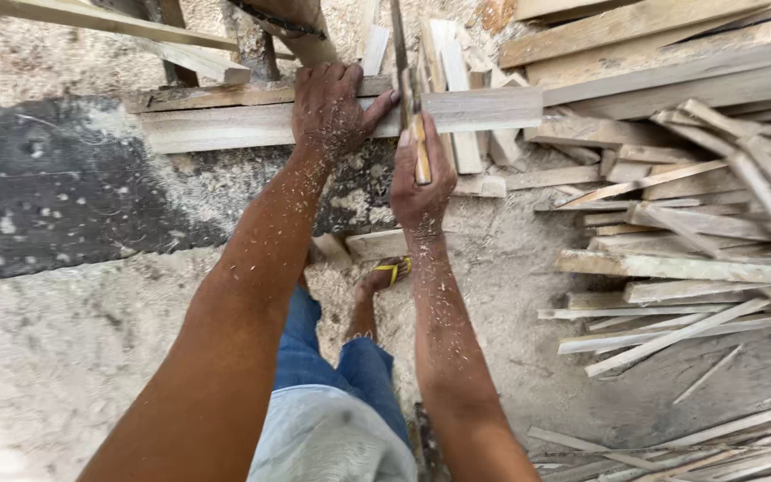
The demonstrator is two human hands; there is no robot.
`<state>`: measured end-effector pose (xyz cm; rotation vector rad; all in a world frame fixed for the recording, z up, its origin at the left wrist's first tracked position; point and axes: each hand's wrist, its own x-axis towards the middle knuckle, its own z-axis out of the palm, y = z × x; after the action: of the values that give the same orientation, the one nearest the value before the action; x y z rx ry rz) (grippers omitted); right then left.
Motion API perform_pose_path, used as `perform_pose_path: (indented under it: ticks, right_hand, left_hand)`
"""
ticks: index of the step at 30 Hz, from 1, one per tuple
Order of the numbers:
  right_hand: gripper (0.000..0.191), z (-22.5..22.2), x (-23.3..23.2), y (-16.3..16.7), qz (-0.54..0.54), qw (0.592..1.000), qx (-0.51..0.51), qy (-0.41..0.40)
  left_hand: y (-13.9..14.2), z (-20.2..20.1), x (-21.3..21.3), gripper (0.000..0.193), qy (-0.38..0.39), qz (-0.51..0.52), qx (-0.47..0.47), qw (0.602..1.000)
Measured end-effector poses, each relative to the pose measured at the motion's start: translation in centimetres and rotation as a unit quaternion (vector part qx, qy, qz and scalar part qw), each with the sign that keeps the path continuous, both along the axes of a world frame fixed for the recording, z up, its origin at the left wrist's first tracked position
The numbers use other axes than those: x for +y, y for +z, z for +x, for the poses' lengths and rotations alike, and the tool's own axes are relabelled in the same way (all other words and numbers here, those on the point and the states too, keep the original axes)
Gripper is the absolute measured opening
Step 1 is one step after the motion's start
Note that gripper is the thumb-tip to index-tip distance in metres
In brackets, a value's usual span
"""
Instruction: The person places a wooden strip on a workbench, measures it with a tape measure, marks it with a pencil using a square, and saws it with a hand saw. They repeat measuring, marking, and sawing on additional strips, then carry a cut board across the workshop.
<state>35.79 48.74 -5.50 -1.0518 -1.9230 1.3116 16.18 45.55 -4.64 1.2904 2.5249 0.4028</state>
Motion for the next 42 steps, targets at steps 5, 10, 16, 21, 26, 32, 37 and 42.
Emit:
perform_pose_path:
  ticks: [5, 10, 16, 21, 26, 32, 37, 42]
  right_hand:
    - [0.041, 8.8, -8.3, 9.9, 0.095, 0.995, -0.030, 0.002]
    - [0.042, 10.4, -9.6, 12.6, 0.034, 0.999, -0.014, 0.004]
    - [0.043, 0.4, -0.6, -0.6, 0.072, 0.997, 0.007, 0.012]
    - [0.039, 12.0, -10.3, 10.1, 0.078, 0.997, -0.024, -0.001]
    - [0.044, 11.1, -9.8, 12.0, -0.037, 0.997, -0.061, -0.013]
    - [0.045, -0.4, -1.5, 2.1, 0.033, 0.999, -0.004, 0.000]
    - [0.041, 12.1, -11.2, 13.8, 0.065, 0.998, -0.022, -0.003]
    - [0.043, 10.0, -9.0, 10.1, 0.023, 0.998, -0.055, 0.008]
  left_hand:
    - [-0.2, -0.4, 0.1, 0.077, -0.008, 0.002, -0.016, 1.000]
    - [0.2, -0.5, 0.1, 0.075, -0.005, -0.006, -0.016, 1.000]
    - [0.4, -0.3, 0.0, 0.077, -0.008, -0.082, -0.046, 0.996]
    - [0.8, -0.8, 0.5, 0.080, -0.018, -0.019, -0.020, 0.999]
    - [1.8, -0.7, 0.9, 0.079, -0.012, -0.063, -0.050, 0.997]
    - [1.9, -0.8, 0.3, 0.077, 0.006, -0.063, -0.065, 0.996]
    - [1.5, -0.8, 0.5, 0.073, -0.001, -0.038, -0.027, 0.999]
    - [1.1, -0.9, 0.6, 0.077, -0.011, -0.033, -0.026, 0.999]
